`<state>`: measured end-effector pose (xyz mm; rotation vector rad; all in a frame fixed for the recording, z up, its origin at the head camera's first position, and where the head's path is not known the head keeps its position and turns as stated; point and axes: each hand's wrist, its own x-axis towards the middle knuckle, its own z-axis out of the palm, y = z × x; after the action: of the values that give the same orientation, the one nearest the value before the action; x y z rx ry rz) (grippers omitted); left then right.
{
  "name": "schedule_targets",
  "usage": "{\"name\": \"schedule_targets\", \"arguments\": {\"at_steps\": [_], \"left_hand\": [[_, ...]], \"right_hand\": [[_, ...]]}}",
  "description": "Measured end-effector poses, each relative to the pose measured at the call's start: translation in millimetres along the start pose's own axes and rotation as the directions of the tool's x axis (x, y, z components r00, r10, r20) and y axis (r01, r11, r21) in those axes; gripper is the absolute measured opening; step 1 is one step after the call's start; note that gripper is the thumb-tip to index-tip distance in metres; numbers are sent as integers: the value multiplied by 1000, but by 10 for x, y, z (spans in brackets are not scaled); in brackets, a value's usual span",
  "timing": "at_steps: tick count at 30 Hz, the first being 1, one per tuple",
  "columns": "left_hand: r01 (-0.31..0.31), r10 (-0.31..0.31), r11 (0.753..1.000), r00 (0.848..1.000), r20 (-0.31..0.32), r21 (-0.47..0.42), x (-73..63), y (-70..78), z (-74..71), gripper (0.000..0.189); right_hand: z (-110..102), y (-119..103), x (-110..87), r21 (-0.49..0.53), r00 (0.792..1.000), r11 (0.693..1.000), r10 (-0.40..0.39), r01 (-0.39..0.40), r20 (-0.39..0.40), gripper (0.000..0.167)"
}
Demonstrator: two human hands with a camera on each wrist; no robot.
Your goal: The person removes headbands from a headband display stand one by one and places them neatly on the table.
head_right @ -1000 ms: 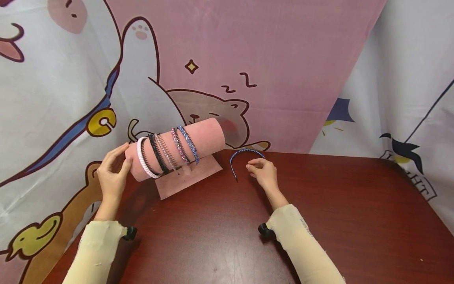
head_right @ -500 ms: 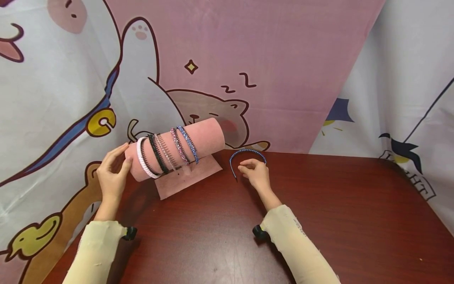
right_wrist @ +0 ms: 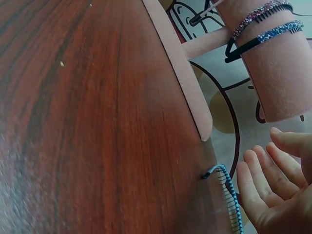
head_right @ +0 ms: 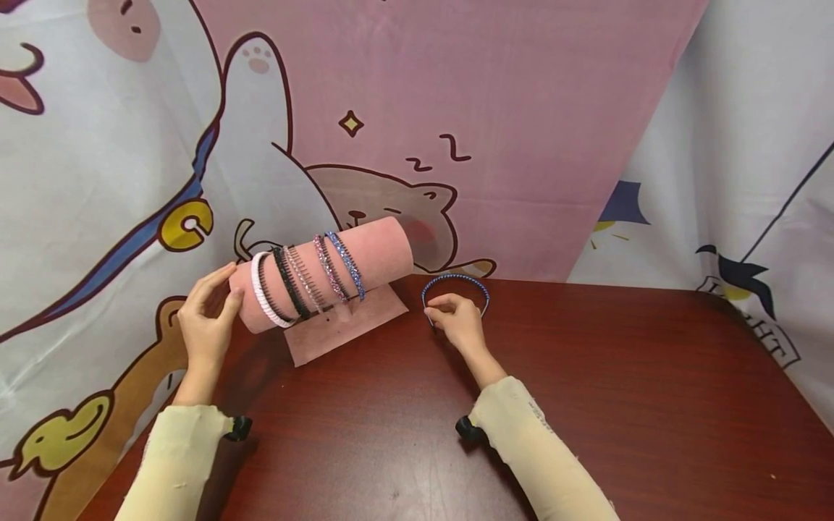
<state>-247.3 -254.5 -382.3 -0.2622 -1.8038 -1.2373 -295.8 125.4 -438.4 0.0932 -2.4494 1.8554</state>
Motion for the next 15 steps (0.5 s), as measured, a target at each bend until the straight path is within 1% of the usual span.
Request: {"name": "schedule_targets", "arguments": {"at_steps": [4,6,15], "left_hand": [[1,-1,1000,1000,2,3,-3,176,6,34],[2,-2,1000,1000,-1,6,-2,241,12,33],[-9,9,1000,1000,4,-2,-3,266,4,34]], "right_hand": [[42,-12,-10,-17,1000,1000,-7,7,14,24],[65,-22,-16,-27,1000,1000,-10,10,18,24],[203,-88,-30,-66,999,997,-35,37,25,23]]}}
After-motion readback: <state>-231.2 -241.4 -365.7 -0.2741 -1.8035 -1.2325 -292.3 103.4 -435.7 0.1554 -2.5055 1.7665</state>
